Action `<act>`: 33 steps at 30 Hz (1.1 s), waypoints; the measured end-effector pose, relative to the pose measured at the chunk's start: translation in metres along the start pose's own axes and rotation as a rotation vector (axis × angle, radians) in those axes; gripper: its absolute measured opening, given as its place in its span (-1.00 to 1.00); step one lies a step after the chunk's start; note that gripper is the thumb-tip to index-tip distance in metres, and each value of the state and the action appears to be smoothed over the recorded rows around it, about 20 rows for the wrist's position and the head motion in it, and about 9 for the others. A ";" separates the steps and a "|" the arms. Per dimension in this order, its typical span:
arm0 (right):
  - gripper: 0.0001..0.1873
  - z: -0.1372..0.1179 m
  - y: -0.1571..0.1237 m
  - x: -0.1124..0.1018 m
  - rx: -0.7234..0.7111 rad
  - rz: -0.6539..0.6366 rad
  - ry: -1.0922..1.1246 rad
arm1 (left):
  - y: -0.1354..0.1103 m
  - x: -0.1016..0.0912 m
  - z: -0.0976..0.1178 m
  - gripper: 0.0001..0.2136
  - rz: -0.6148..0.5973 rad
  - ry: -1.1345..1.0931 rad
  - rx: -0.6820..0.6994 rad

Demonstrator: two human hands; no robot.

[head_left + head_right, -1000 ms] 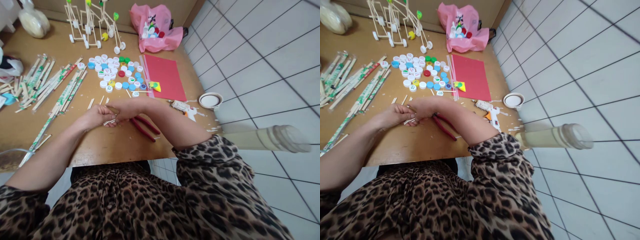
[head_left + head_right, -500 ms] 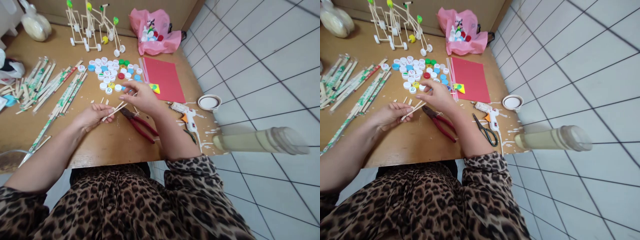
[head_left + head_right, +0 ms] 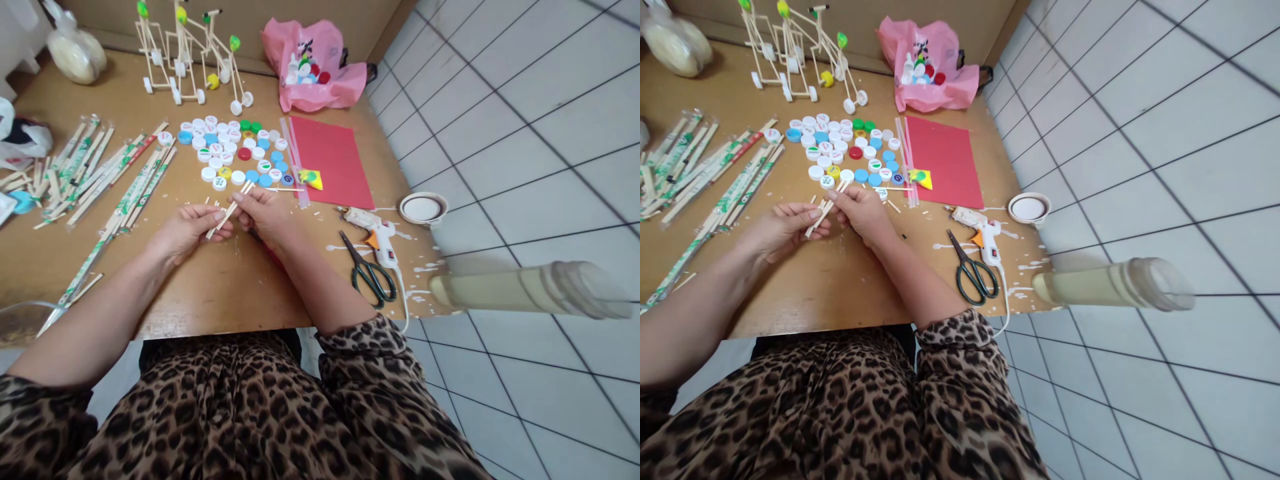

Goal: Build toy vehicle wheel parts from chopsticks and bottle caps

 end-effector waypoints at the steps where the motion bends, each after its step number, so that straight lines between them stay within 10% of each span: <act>1: -0.53 0.000 0.001 0.001 0.007 -0.018 -0.004 | 0.001 -0.001 -0.001 -0.92 -0.023 -0.003 -0.001; 25: -0.64 0.003 -0.003 -0.005 -0.091 -0.081 -0.135 | -0.002 0.008 -0.003 -0.88 0.009 -0.028 -0.037; 33: -0.10 0.012 -0.011 -0.003 -0.164 -0.195 -0.469 | 0.000 0.004 -0.003 -0.87 0.073 -0.094 -0.005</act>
Point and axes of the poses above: each hand's wrist, its own y-axis towards the middle knuckle, its own x-axis out of the palm, z = x × y, the point moved 6 cm from there along y, towards the middle knuckle, and after that the axes turned 12 degrees about -z, right-handed, at the moved point
